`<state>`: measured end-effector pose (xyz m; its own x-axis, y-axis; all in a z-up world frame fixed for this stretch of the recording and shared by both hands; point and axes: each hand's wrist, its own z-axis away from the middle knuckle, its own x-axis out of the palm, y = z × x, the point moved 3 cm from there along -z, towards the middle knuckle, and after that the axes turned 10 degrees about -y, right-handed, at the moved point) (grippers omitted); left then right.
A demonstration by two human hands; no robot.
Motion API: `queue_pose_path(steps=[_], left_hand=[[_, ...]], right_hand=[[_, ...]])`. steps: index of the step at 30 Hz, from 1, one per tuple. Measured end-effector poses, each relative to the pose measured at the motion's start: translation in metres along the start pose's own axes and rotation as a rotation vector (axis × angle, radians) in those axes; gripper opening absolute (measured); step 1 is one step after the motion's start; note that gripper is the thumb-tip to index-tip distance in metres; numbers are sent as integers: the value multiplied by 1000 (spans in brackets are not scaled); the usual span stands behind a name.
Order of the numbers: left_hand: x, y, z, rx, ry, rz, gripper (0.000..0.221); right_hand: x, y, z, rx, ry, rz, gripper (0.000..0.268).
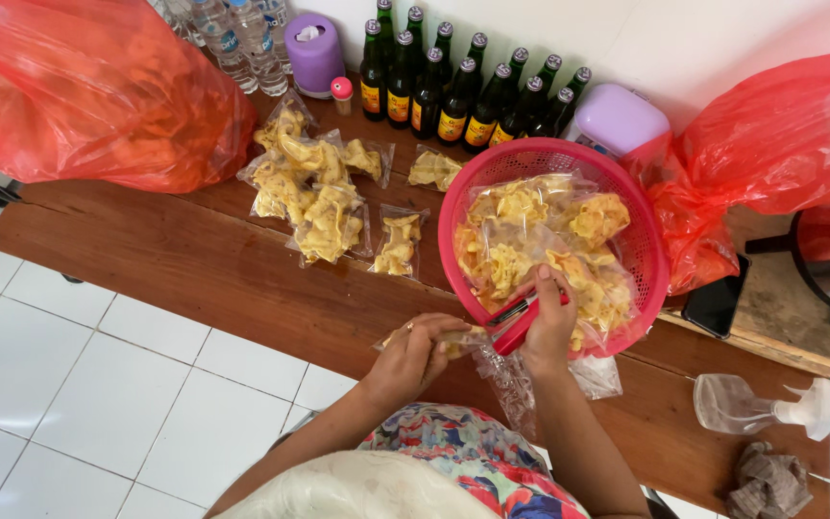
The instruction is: The person places yellow fried snacks into small clear plastic bags and seals each bag using a red handheld heat sealer. Sealed bags are placed on the table while additional snacks are taken from a pink basket.
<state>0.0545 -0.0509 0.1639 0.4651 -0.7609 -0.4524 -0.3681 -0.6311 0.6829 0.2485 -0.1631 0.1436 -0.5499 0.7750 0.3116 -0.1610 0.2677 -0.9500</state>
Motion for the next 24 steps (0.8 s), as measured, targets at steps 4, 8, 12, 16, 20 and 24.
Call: queue_pose_path(steps=[4, 8, 12, 16, 20, 24], left_hand=[[-1, 5, -1, 18, 49, -51, 21], [-1, 8, -2, 23, 61, -101, 20], [1, 11, -3, 22, 70, -107, 17], [5, 5, 3, 46, 54, -96, 15], [13, -14, 20, -9, 59, -74, 11], [5, -58, 19, -386, 29, -201, 12]], right_hand=[[2, 4, 2, 1, -33, 21, 35], [4, 7, 6, 21, 0, 79, 37], [7, 5, 8, -17, 47, 138, 54], [12, 2, 13, -143, -43, 90, 57], [14, 6, 16, -116, -53, 159, 50], [2, -10, 17, -225, -101, -235, 35]])
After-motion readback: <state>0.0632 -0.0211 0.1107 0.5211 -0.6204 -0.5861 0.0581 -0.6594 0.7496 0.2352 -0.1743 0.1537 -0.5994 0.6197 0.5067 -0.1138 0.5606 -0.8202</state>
